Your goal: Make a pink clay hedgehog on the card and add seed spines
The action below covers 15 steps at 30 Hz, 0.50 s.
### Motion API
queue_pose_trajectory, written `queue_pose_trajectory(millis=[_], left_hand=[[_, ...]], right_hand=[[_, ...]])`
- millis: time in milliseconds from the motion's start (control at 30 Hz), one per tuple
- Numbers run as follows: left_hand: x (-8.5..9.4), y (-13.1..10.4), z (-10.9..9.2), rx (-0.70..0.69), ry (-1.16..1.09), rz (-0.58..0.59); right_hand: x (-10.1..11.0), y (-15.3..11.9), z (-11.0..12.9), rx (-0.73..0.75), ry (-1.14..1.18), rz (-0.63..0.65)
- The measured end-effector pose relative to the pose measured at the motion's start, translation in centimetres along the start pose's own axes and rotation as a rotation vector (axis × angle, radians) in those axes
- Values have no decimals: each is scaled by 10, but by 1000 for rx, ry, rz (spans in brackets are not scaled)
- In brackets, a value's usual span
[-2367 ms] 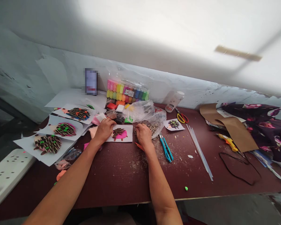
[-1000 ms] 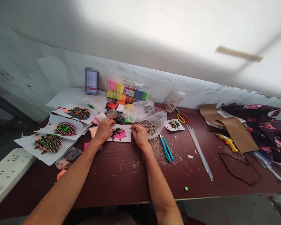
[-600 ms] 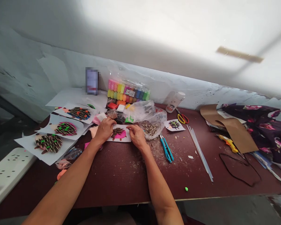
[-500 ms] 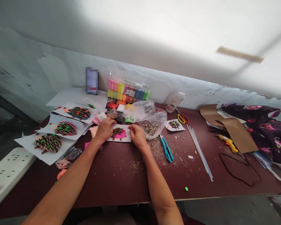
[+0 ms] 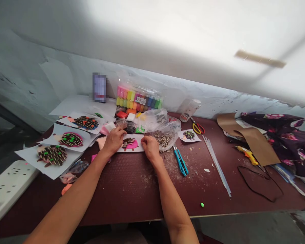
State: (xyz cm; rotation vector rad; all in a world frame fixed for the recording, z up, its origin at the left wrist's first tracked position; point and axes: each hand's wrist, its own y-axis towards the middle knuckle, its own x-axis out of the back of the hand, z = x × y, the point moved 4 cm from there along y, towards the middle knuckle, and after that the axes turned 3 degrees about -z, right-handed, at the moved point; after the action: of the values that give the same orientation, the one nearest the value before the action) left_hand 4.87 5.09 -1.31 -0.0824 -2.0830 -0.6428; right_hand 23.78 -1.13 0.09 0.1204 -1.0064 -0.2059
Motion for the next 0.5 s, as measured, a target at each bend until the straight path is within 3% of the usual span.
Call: queue_pose_trajectory(millis=[200,500], left_hand=[[3,0,-2,-23,-7,-12],[-1,-1,-3,-66,15,71]], right_hand=[[4,0,0,1,-95,32],[-6,8,0,70,169,-57]])
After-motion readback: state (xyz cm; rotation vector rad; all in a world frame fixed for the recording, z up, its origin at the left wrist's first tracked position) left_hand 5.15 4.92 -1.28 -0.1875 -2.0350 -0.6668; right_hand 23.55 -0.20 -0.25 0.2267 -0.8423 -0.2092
